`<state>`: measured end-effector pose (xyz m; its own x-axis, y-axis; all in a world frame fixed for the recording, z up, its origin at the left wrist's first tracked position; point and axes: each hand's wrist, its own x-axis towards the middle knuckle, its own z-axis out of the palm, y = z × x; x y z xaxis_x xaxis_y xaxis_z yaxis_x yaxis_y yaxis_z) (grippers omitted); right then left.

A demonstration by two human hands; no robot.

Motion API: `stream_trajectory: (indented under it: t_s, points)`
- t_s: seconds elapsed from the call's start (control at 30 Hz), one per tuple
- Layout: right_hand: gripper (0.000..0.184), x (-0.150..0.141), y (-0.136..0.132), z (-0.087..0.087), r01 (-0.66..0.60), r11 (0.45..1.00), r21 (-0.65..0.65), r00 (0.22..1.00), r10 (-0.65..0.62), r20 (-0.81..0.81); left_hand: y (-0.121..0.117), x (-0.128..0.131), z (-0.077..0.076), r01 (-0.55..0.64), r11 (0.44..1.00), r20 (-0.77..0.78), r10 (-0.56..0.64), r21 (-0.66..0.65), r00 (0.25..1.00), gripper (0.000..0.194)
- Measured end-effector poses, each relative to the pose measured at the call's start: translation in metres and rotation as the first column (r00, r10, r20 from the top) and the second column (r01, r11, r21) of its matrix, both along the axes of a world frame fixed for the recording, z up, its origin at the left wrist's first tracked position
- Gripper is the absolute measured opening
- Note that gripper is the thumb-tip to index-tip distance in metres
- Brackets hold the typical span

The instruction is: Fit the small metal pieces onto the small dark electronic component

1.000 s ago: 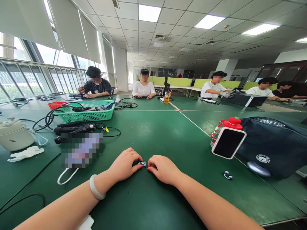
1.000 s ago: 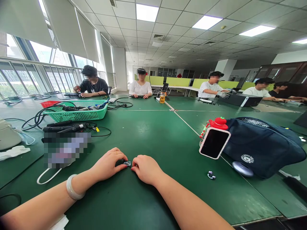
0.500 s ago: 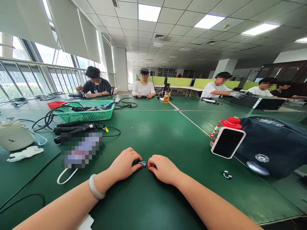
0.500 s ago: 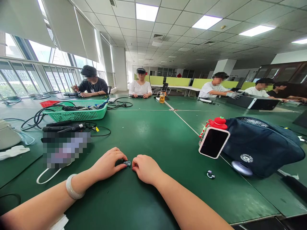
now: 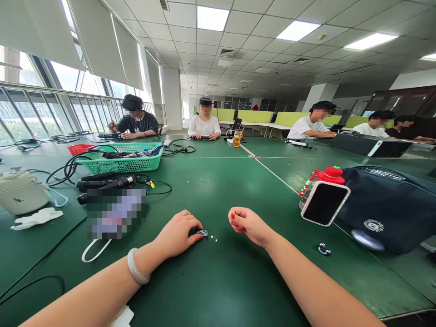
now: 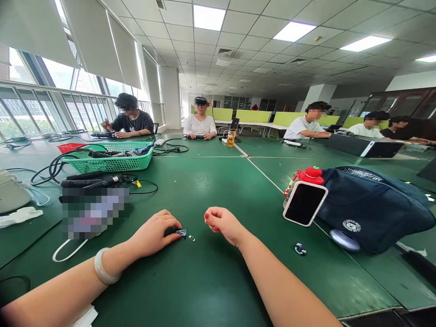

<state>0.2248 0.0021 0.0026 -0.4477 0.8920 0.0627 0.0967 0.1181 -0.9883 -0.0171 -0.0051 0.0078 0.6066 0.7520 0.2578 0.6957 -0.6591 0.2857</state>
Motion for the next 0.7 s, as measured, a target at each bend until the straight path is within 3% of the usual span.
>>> stream_trajectory:
  t_s: [0.07,0.13,0.2,0.3,0.43,0.7]
  points:
    - [0.039,-0.004,-0.001,-0.005,0.017,0.998,0.065,0.971,-0.032,0.238,0.0,0.0,0.0,-0.003,1.0,0.001,0.003,0.003,1.0,0.021]
    - [0.032,-0.013,-0.006,-0.009,0.018,0.979,0.203,0.864,-0.118,0.489,0.0,0.0,0.0,-0.005,1.0,0.004,0.005,0.004,1.0,0.02]
    - [0.021,-0.024,-0.012,-0.01,0.022,0.921,0.39,0.76,-0.268,0.592,0.0,0.0,0.0,-0.005,1.0,0.004,0.005,0.005,1.0,0.02]
    - [0.012,-0.036,-0.02,-0.009,-0.043,0.887,0.46,0.695,-0.304,0.651,0.0,0.0,0.0,-0.004,1.0,0.002,0.004,0.01,1.0,0.02]
    - [0.007,-0.041,-0.021,-0.01,-0.113,0.868,0.483,0.674,-0.29,0.679,0.0,0.0,0.001,-0.015,1.0,0.0,0.015,0.01,1.0,0.018]
    - [0.018,-0.036,-0.02,-0.009,-0.179,0.851,0.494,0.672,-0.261,0.693,0.001,0.0,-0.001,-0.009,1.0,0.007,0.009,0.015,1.0,0.02]
